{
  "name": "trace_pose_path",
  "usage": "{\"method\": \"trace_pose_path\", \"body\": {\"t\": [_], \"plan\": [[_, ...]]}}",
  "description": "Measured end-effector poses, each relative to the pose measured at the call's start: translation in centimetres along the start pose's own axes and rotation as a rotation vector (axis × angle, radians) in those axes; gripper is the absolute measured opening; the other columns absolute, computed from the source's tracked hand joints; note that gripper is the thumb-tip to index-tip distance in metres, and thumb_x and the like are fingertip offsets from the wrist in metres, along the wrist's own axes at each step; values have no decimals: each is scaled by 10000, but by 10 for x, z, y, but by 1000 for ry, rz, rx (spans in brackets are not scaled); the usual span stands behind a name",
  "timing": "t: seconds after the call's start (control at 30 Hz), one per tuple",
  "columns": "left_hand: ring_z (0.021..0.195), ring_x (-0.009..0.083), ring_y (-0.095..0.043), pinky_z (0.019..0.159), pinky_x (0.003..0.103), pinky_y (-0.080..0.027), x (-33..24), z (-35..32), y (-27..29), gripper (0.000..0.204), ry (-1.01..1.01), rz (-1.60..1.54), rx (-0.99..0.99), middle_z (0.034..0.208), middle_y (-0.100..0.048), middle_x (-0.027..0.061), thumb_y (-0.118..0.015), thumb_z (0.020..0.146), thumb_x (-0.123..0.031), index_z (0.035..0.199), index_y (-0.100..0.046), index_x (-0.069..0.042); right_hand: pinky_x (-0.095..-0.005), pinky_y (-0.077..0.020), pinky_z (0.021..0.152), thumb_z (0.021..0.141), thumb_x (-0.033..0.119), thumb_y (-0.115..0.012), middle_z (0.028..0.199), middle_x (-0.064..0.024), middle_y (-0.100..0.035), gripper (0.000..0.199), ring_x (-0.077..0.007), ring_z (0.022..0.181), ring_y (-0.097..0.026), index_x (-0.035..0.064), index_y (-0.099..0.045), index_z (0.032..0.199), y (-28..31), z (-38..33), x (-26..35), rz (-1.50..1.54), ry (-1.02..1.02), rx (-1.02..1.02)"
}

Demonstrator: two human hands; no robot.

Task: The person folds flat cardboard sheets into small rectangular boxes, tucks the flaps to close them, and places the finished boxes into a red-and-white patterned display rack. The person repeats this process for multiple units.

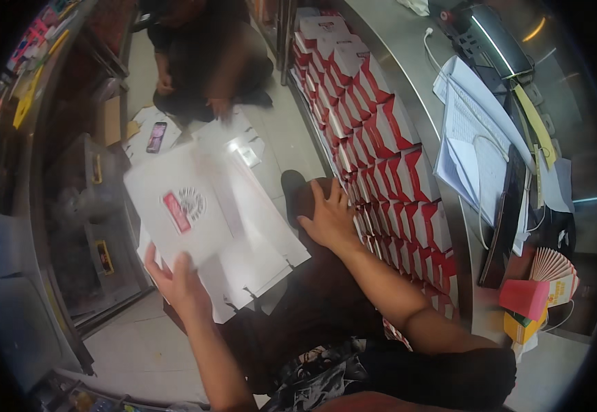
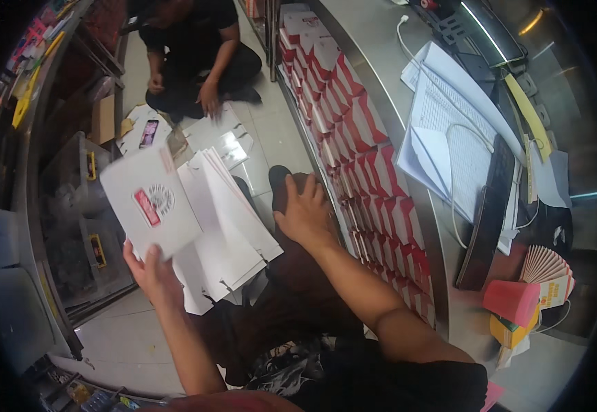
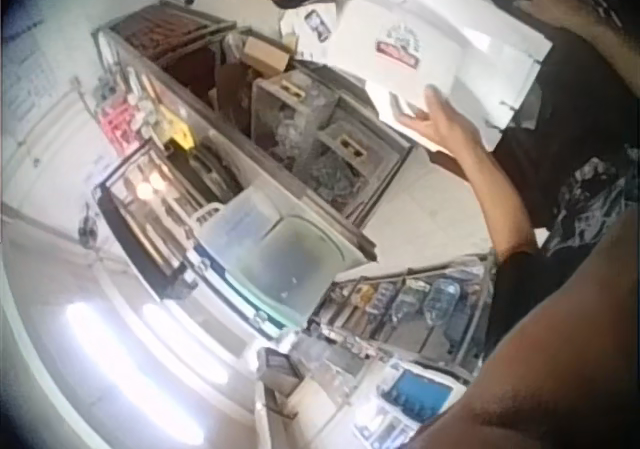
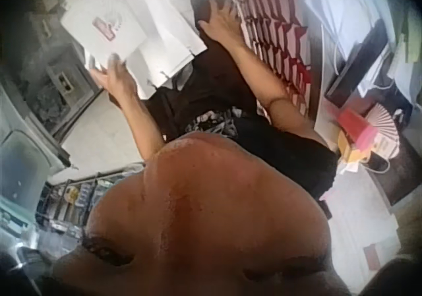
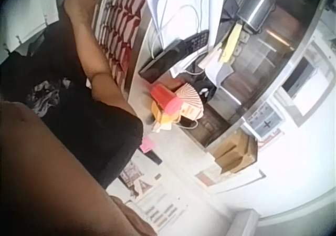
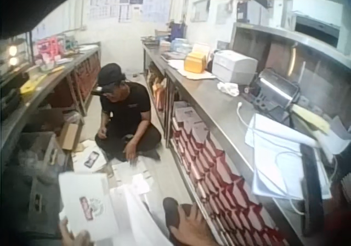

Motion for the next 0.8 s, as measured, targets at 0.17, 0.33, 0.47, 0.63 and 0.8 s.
{"method": "trace_pose_path", "body": {"t": [0.17,0.33,0.47,0.63,0.8], "plan": [[1248,238,-593,1043,422,-499,12,89,-99,590,-13,44,123,1372,-583,124,-701,988,-205,1482,-420,-47,-617,-379,1120,891,388,-744,1615,-241,-332,709,-440,1467,-343,108,-500,1495,-13,22,5,22,72,-136],[1173,224,-637,955,444,-580,71,190,-242,513,55,116,377,1278,-630,110,-710,1002,-323,1379,-535,-22,-575,-363,1118,886,377,-719,1526,-195,-471,577,-404,1409,-416,101,-609,1381,-15,37,9,59,120,-183],[1142,203,-637,957,444,-594,148,251,-348,471,183,41,422,1230,-635,103,-755,974,-276,1335,-577,-31,-579,-365,1104,880,383,-716,1503,-184,-481,514,-403,1390,-430,109,-637,1307,-11,46,12,-26,118,-247],[943,216,-715,794,338,-564,204,256,-474,530,91,149,660,1104,-735,130,-807,895,-364,1245,-678,12,-542,-371,1090,883,422,-714,1490,-162,-486,505,-391,1396,-432,125,-655,1288,-3,60,11,-107,72,-222],[1064,364,-726,964,419,-544,230,253,-535,731,-187,574,835,1239,-731,226,-829,803,-568,1273,-719,-19,-554,-384,1077,883,443,-712,1489,-153,-494,515,-402,1374,-456,130,-663,1289,2,78,6,-114,36,-205]]}}
Point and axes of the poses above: each hand's wrist, its own z-axis towards the middle knuckle, its own y-axis out of the back of the hand, x = y × z, the point moved 6 cm from there along z, towards the middle knuckle
